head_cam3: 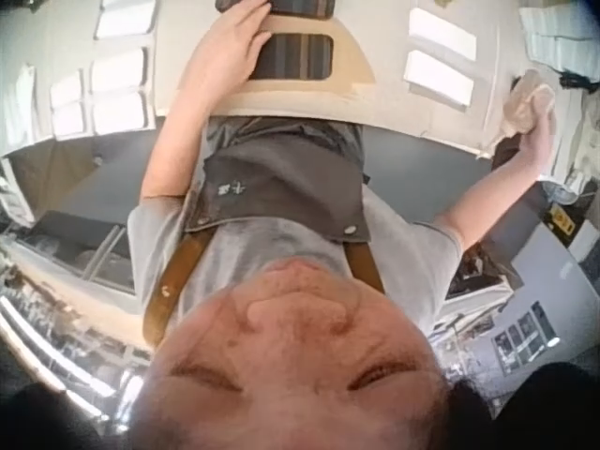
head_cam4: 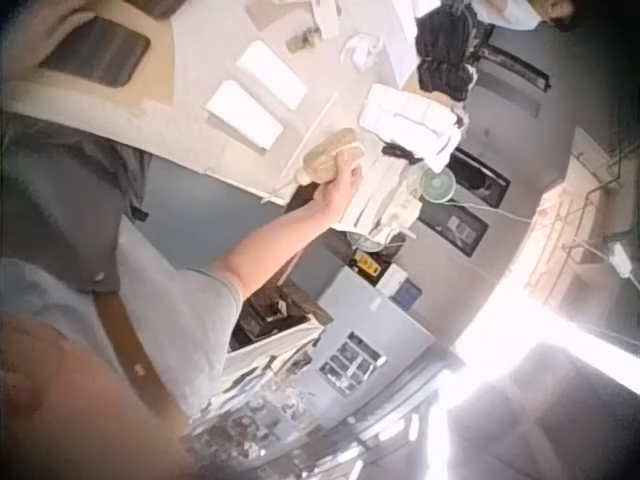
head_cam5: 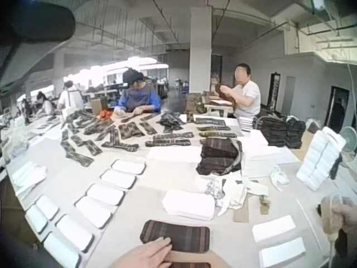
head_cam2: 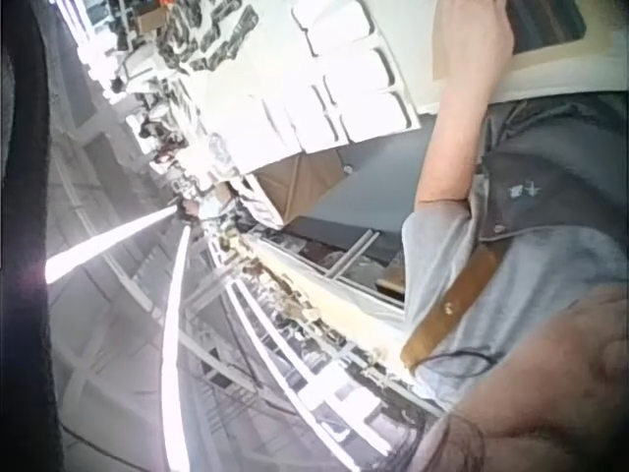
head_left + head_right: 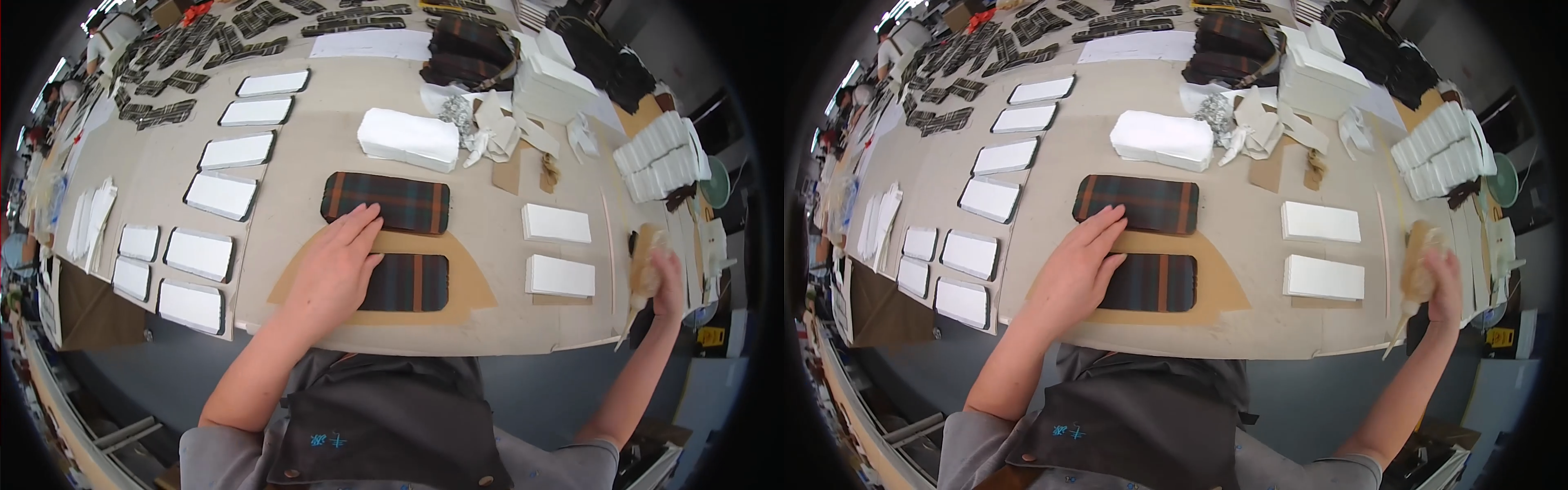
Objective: The recorder applies glue to leather components and attaches white protective linings to assemble phone cases.
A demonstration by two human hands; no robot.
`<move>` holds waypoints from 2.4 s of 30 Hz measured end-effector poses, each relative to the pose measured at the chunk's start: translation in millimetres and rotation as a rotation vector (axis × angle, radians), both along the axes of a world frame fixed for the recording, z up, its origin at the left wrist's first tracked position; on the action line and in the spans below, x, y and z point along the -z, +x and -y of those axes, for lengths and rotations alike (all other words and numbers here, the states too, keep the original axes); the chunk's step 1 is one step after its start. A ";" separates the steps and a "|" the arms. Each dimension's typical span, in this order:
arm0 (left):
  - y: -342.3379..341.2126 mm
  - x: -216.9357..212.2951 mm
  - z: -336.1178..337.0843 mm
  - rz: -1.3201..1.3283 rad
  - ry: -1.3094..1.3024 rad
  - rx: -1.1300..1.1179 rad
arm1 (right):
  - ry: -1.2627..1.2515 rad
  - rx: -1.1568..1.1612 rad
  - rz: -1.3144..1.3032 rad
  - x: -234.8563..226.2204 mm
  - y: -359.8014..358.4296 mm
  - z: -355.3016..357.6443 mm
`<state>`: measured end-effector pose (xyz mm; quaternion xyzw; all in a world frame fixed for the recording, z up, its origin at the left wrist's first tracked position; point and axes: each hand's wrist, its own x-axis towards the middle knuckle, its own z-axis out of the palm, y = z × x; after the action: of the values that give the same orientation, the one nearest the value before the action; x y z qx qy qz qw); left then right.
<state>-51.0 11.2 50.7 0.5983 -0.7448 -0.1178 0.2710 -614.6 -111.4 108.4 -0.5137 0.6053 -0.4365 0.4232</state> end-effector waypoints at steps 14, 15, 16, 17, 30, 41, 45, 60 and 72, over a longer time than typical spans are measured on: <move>-11.7 32.9 1.7 0.320 0.029 -0.083 | 0.034 -0.399 1.080 16.1 368.4 55.2; -12.6 32.2 2.3 0.322 0.031 -0.073 | -0.008 -0.361 1.082 15.8 386.9 57.2; -13.0 32.7 2.2 0.293 0.013 -0.072 | -0.002 -0.369 1.074 17.0 398.6 63.4; -13.0 34.6 1.7 0.286 0.019 -0.083 | -0.048 -0.398 0.955 24.1 409.7 71.0; -14.9 29.9 7.3 0.189 0.051 -0.060 | -0.210 -0.327 0.413 60.6 462.2 77.4; -19.0 30.2 5.6 0.191 0.043 -0.037 | -0.133 -0.347 0.402 66.6 456.7 78.0; -18.5 28.5 6.5 0.178 0.057 -0.030 | -0.166 -0.304 0.383 66.8 458.0 78.0; -17.1 29.4 8.9 0.162 0.038 -0.017 | 0.059 -0.419 0.546 66.0 451.3 33.6; -12.7 33.5 12.0 0.051 -0.038 -0.006 | -0.472 -0.394 0.320 38.4 469.3 41.5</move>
<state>-63.8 -0.8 17.2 0.5980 -0.7518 -0.0874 0.2637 -145.2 -152.9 70.0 -0.6294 0.3031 -0.5493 0.4585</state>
